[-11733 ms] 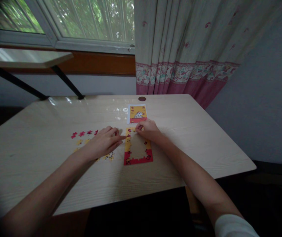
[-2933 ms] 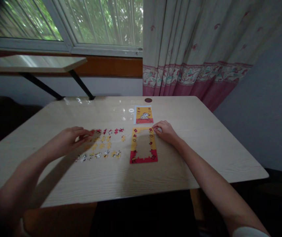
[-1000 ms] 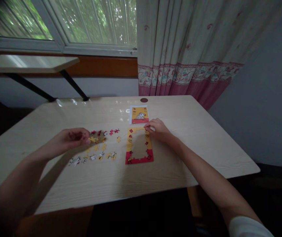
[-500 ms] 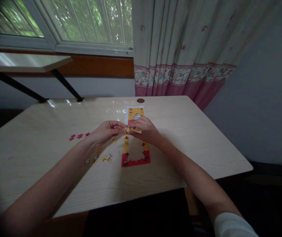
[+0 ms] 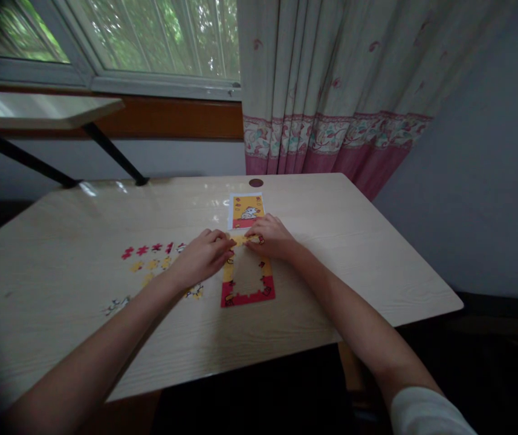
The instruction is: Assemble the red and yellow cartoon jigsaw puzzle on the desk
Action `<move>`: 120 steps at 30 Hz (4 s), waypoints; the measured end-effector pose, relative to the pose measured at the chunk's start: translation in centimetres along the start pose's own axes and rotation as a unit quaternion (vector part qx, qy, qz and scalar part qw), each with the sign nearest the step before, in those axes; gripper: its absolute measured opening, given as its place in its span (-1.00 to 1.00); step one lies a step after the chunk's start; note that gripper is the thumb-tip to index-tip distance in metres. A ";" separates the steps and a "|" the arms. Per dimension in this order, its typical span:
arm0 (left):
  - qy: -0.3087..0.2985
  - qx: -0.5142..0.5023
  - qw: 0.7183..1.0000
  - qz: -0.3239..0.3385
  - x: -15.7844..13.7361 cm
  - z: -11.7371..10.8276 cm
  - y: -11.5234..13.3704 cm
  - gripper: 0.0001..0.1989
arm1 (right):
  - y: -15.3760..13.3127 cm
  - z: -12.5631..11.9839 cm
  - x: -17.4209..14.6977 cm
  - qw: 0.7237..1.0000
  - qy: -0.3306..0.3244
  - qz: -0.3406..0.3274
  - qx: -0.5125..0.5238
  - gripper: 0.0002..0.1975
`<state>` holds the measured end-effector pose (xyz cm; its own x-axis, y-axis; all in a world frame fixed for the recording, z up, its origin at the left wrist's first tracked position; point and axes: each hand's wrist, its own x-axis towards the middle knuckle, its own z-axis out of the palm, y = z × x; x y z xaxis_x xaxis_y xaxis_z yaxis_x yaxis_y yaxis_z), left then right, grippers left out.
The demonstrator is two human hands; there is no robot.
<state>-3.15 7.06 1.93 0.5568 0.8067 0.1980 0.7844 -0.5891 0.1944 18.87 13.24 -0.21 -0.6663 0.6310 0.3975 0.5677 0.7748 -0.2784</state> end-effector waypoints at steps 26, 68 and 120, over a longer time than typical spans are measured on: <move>0.000 0.036 0.999 0.038 0.2 0.8 0.4 -0.66 | -0.1 0.5 -0.6 0.999 0.009 -0.031 -0.014 -0.89; -0.025 0.009 0.999 0.042 0.0 0.4 -0.3 -0.65 | -1.3 -1.0 -0.8 0.996 -0.085 -0.039 0.002 -0.88; 0.087 -0.115 0.989 -0.044 0.5 1.3 0.1 -0.76 | -0.2 -0.1 -0.2 0.990 -0.010 0.105 0.090 -0.84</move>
<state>-2.43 7.47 0.77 0.4190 0.8463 0.3291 0.7337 -0.5290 0.4264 18.96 12.94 -0.18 -0.5522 0.7787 0.2979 0.6004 0.6193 -0.5060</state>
